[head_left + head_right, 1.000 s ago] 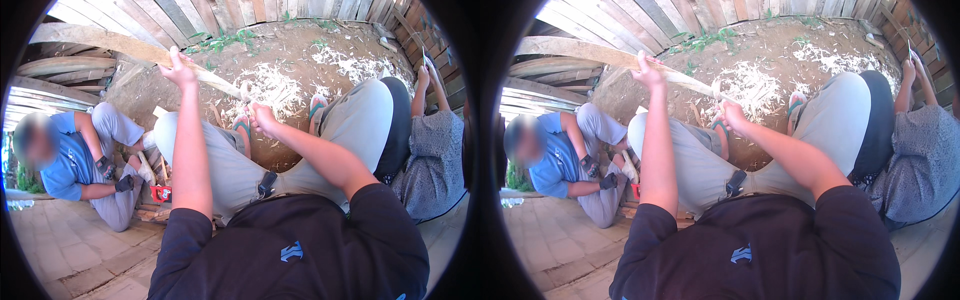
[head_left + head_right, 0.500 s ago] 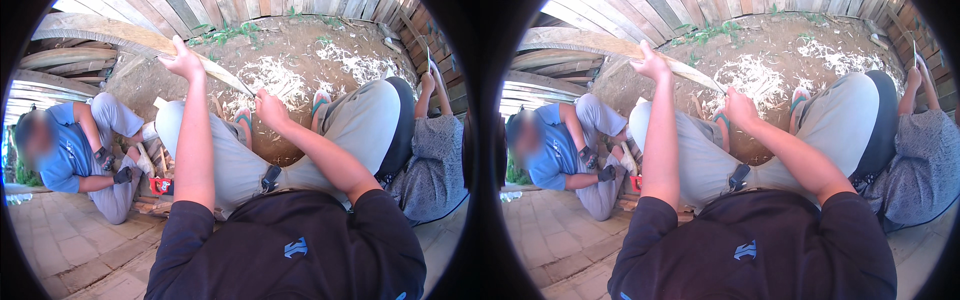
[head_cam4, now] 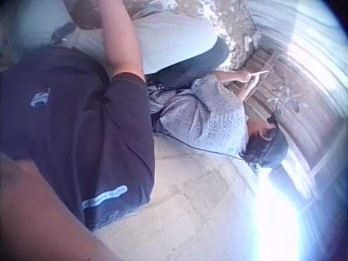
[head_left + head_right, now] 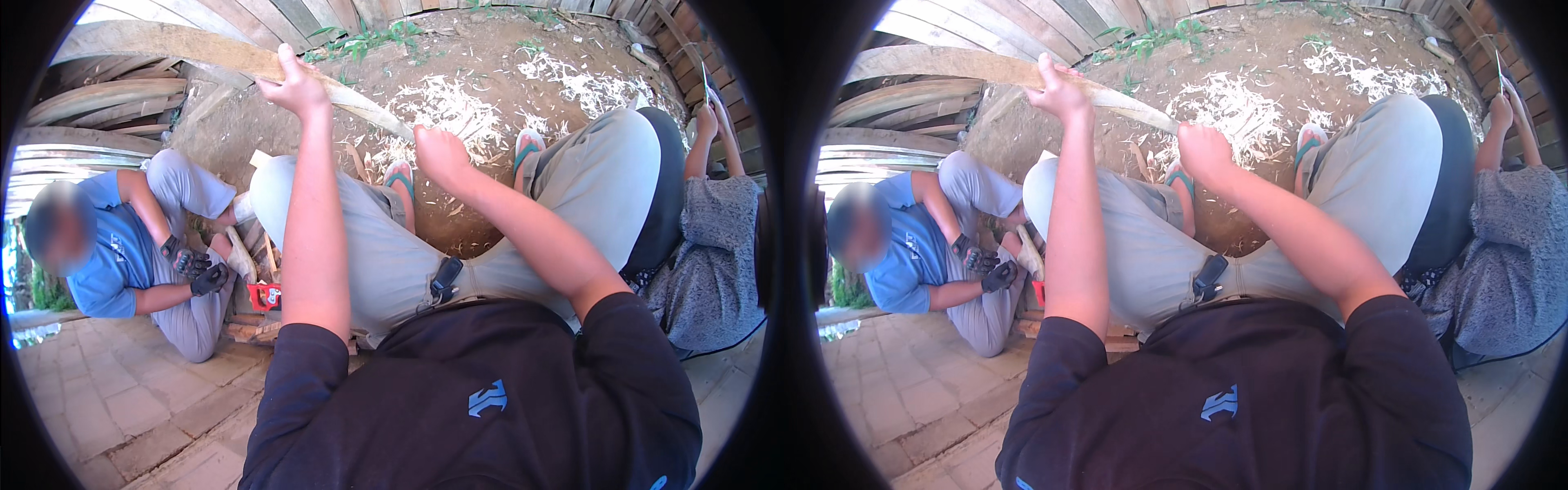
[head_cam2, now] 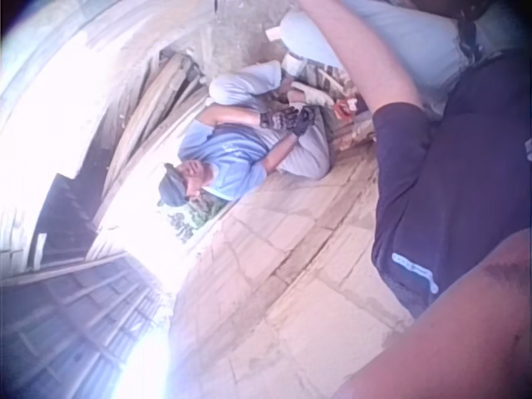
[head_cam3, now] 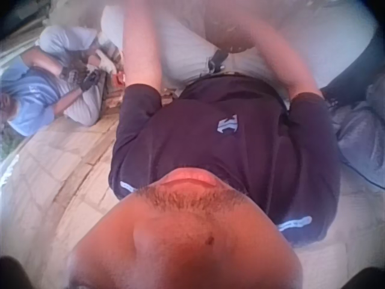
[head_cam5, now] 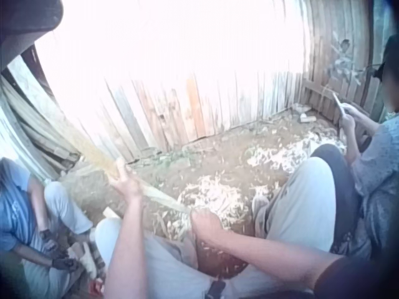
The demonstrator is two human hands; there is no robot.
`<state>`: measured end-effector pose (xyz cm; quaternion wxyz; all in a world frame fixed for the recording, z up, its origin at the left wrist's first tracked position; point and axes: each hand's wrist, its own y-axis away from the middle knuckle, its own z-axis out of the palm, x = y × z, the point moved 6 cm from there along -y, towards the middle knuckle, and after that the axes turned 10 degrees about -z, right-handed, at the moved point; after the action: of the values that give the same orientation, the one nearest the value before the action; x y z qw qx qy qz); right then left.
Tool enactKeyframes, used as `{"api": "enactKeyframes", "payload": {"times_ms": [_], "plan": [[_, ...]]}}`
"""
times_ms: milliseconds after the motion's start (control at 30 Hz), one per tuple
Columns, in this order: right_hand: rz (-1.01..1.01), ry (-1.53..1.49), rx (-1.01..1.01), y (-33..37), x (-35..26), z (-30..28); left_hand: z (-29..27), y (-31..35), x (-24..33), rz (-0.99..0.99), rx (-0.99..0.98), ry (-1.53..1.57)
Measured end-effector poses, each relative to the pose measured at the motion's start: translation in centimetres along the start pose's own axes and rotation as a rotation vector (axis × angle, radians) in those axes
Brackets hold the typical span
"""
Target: The person sits on the ground and uses a knife to shave and shape a long, curved piece of wood. They hold the wood with their left hand and scrape the surface with the knife in their right hand, producing wood shavings.
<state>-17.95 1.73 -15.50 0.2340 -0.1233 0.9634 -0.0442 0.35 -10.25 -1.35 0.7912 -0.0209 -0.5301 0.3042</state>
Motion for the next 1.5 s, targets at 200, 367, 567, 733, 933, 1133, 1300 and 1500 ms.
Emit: {"api": "enactKeyframes", "payload": {"times_ms": [200, 367, 567, 733, 933, 1133, 1300, 1500], "plan": [[0.144, 0.082, -0.103, -0.7, 3.9, 0.5, 2.1, 1.4, -0.2, -0.053, -0.253, 0.112], [0.215, -0.041, -0.075, -0.4, 2.9, -2.2, 2.0, 0.7, -0.6, -0.056, -0.203, 0.095], [0.198, -0.146, -0.054, 1.2, 0.3, -4.8, 1.0, 0.2, -0.5, -0.013, 0.039, -0.018], [0.135, -0.181, -0.06, 1.5, -1.3, -4.7, -0.5, -0.5, -1.2, -0.033, 0.218, -0.13], [0.056, -0.127, -0.037, 1.8, -2.2, -4.1, 0.1, 0.0, -0.7, -0.018, 0.175, -0.115], [-0.004, -0.083, 0.041, 2.1, -3.2, -3.9, 0.8, 0.2, 0.0, 0.012, 0.073, -0.048], [-0.011, -0.089, 0.041, 1.6, -3.2, -3.2, 1.1, 0.8, 0.8, 0.038, 0.181, -0.13], [-0.049, -0.057, 0.048, 0.6, -3.9, -1.7, -0.1, -0.7, 0.5, 0.115, 0.215, -0.197]]}}
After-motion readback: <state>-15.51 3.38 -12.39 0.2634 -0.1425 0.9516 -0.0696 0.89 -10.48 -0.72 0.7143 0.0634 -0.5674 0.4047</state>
